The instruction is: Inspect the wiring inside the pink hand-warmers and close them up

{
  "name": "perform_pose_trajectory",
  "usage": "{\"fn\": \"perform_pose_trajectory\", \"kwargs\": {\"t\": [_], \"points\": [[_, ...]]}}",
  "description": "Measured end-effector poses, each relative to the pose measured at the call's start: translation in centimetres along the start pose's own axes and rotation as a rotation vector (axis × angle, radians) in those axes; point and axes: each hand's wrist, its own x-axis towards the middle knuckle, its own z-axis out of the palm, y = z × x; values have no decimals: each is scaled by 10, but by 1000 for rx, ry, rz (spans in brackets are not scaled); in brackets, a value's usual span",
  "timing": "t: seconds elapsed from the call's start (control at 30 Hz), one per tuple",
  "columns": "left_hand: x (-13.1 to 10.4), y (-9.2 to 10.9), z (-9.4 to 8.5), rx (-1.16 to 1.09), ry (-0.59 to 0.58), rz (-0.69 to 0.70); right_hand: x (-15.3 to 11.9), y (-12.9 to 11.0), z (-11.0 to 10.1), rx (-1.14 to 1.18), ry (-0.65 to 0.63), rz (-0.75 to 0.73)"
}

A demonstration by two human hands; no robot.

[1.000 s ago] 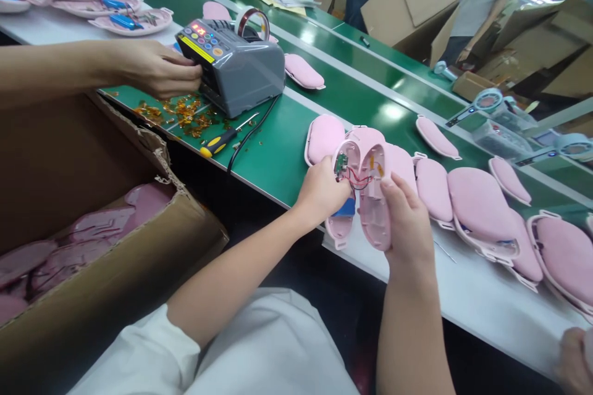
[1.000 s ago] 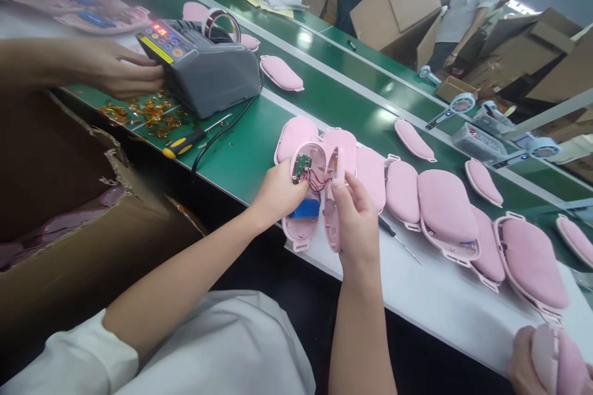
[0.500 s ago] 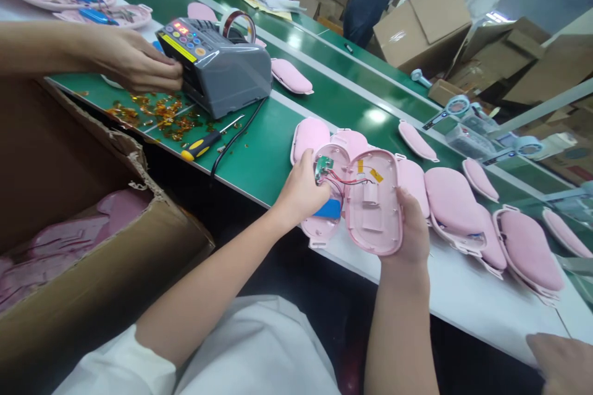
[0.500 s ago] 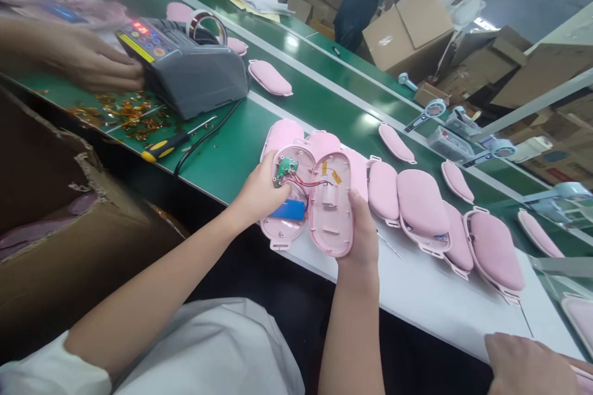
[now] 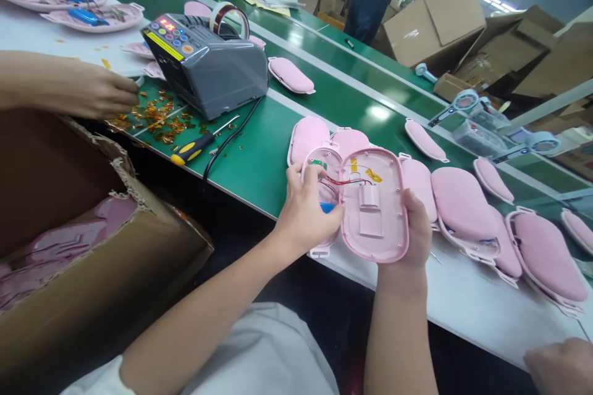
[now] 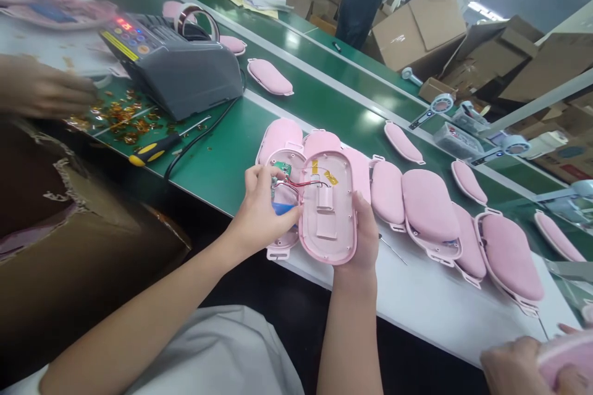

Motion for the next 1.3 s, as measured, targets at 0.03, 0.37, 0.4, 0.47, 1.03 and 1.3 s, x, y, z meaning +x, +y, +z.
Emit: {"fn": "perform_pose_trajectory", "kwargs": {"t": [0.03, 0.37, 0.4, 0.47, 1.03, 1.3], "points": [[1, 0, 1, 4, 0, -4, 0, 1, 0, -6, -11, -10], [1, 2, 8, 33, 66, 3, -9, 4, 3, 5, -56, -74], [1, 2, 7, 34, 69, 2, -10, 4, 4, 3, -60, -75], [1, 2, 6, 16, 73, 19, -12, 3, 6, -10, -60, -82], [4, 10, 4, 277, 182, -27, -34, 17, -1, -364, 233, -191], [-8, 21, 11, 272, 159, 88, -41, 23, 9, -313, 214, -164]]}}
